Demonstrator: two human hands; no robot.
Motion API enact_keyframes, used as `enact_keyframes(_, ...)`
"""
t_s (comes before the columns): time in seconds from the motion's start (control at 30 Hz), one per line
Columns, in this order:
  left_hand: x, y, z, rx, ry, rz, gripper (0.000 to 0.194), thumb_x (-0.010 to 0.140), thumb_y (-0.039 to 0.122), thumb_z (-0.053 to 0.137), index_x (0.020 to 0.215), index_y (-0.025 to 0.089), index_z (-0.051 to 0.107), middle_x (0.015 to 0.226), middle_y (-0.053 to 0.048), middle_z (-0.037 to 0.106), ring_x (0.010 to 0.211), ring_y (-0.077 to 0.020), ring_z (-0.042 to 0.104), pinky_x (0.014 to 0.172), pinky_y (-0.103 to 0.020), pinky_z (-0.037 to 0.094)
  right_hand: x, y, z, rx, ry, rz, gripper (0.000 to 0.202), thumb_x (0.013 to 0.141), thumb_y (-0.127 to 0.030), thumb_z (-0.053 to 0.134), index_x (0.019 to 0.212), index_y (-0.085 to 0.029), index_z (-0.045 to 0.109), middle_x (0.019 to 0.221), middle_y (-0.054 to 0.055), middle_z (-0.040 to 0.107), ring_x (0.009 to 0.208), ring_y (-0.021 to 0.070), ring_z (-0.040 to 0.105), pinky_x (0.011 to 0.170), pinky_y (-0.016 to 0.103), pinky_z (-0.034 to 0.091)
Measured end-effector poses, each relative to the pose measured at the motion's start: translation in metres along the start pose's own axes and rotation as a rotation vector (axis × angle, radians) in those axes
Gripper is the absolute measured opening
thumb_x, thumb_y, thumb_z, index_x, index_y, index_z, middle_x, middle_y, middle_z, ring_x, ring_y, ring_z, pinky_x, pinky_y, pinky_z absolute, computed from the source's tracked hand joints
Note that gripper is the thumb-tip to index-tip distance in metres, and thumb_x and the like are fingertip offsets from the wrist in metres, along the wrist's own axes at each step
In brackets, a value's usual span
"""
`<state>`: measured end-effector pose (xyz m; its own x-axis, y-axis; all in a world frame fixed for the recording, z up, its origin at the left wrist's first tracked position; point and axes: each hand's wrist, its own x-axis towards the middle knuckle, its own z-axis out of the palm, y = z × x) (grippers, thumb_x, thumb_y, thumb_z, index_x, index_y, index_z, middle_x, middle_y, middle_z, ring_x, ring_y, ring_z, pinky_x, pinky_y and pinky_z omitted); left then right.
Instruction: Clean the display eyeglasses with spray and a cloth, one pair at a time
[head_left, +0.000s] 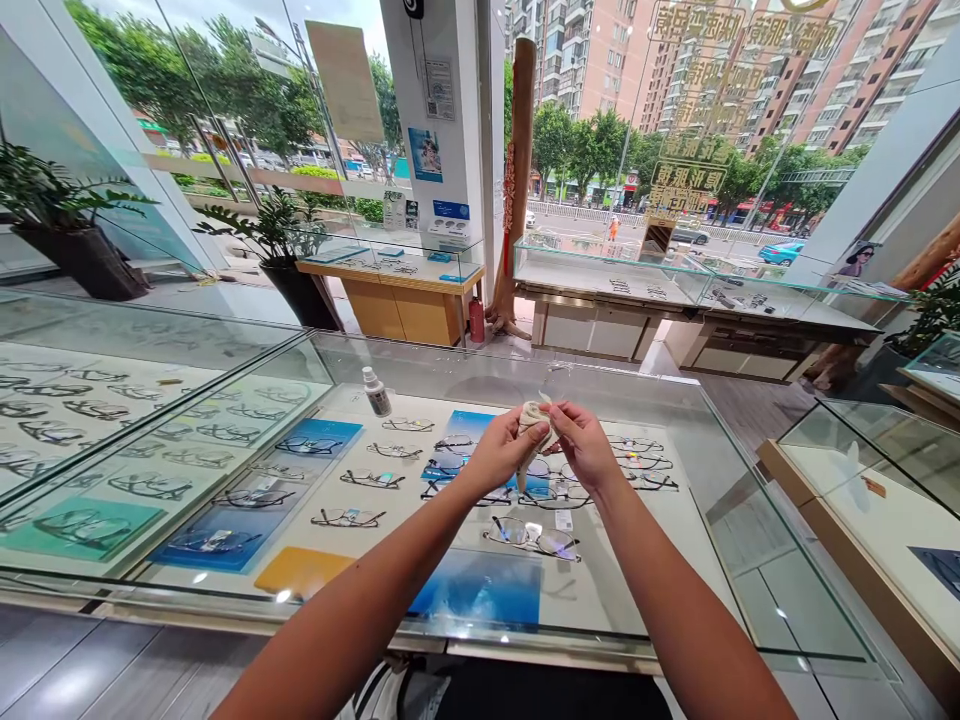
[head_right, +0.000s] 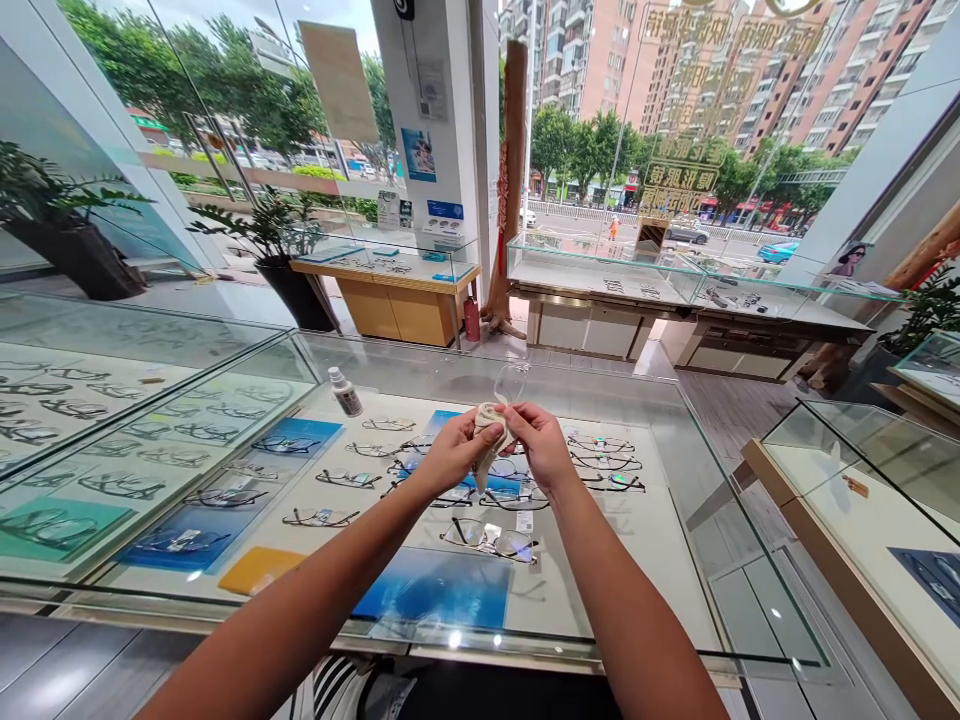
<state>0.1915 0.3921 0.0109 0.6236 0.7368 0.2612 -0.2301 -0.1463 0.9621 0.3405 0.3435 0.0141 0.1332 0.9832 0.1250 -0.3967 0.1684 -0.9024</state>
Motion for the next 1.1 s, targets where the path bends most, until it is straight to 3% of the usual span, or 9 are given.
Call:
enact_keyframes(0.2, 0.001, 0.002, 0.000, 0.012, 0.062, -0.044, 0.065, 0.088, 0.074, 0.066, 0.115, 0.016, 0.073, 0.077, -0.003, 0.072, 0.060, -0.0168, 0.063, 0.055, -0.026, 0.045, -0.002, -0.002, 0.004, 0.000, -0.026, -0.025, 0.041, 0.074, -0.055, 0.089, 0.093, -0.020, 0.081, 0.073, 0.000, 0.068, 0.059, 0.0119, 0.056, 0.052, 0.026, 0.051)
enact_keyframes(0.33, 0.003, 0.000, -0.002, 0.055, 0.066, -0.011, 0.063, 0.091, 0.075, 0.062, 0.106, 0.015, 0.074, 0.080, -0.006, 0.074, 0.069, -0.0180, 0.064, 0.061, -0.027, 0.047, -0.001, -0.005, 0.001, -0.005, 0.053, -0.051, 0.042, 0.071, -0.054, 0.091, 0.092, -0.019, 0.083, 0.075, 0.001, 0.067, 0.064, 0.0123, 0.053, 0.057, 0.027, 0.047)
enact_keyframes(0.47, 0.006, 0.000, -0.007, 0.087, 0.175, 0.019, 0.064, 0.092, 0.075, 0.060, 0.104, 0.014, 0.074, 0.091, -0.008, 0.076, 0.079, -0.0197, 0.064, 0.068, -0.028, 0.049, 0.002, -0.012, -0.008, 0.016, 0.159, -0.113, 0.041, 0.071, -0.053, 0.090, 0.094, -0.020, 0.082, 0.070, -0.002, 0.060, 0.062, 0.0113, 0.042, 0.060, 0.029, 0.042)
enact_keyframes(0.6, 0.011, 0.000, -0.019, 0.060, 0.295, 0.042, 0.066, 0.090, 0.076, 0.063, 0.109, 0.013, 0.073, 0.087, -0.006, 0.075, 0.075, -0.0174, 0.063, 0.068, -0.027, 0.048, 0.004, -0.020, -0.016, 0.035, 0.205, -0.144, 0.038, 0.073, -0.052, 0.089, 0.094, -0.021, 0.080, 0.062, -0.006, 0.046, 0.059, 0.0116, 0.033, 0.058, 0.030, 0.036)
enact_keyframes(0.83, 0.018, 0.007, -0.038, -0.046, 0.388, 0.072, 0.068, 0.088, 0.076, 0.065, 0.117, 0.014, 0.068, 0.089, -0.007, 0.077, 0.076, -0.0198, 0.069, 0.068, -0.029, 0.052, 0.004, -0.022, -0.021, 0.058, 0.212, -0.144, 0.034, 0.072, -0.049, 0.089, 0.091, -0.023, 0.079, 0.067, -0.003, 0.053, 0.061, 0.0124, 0.034, 0.062, 0.032, 0.038)
enact_keyframes(1.1, 0.018, 0.012, -0.037, -0.071, 0.424, 0.074, 0.066, 0.086, 0.075, 0.069, 0.113, 0.015, 0.065, 0.090, -0.007, 0.077, 0.077, -0.0206, 0.072, 0.068, -0.030, 0.054, 0.005, -0.022, -0.021, 0.050, 0.211, -0.152, 0.035, 0.072, -0.050, 0.089, 0.092, -0.023, 0.079, 0.066, -0.004, 0.051, 0.061, 0.0122, 0.034, 0.060, 0.031, 0.037)
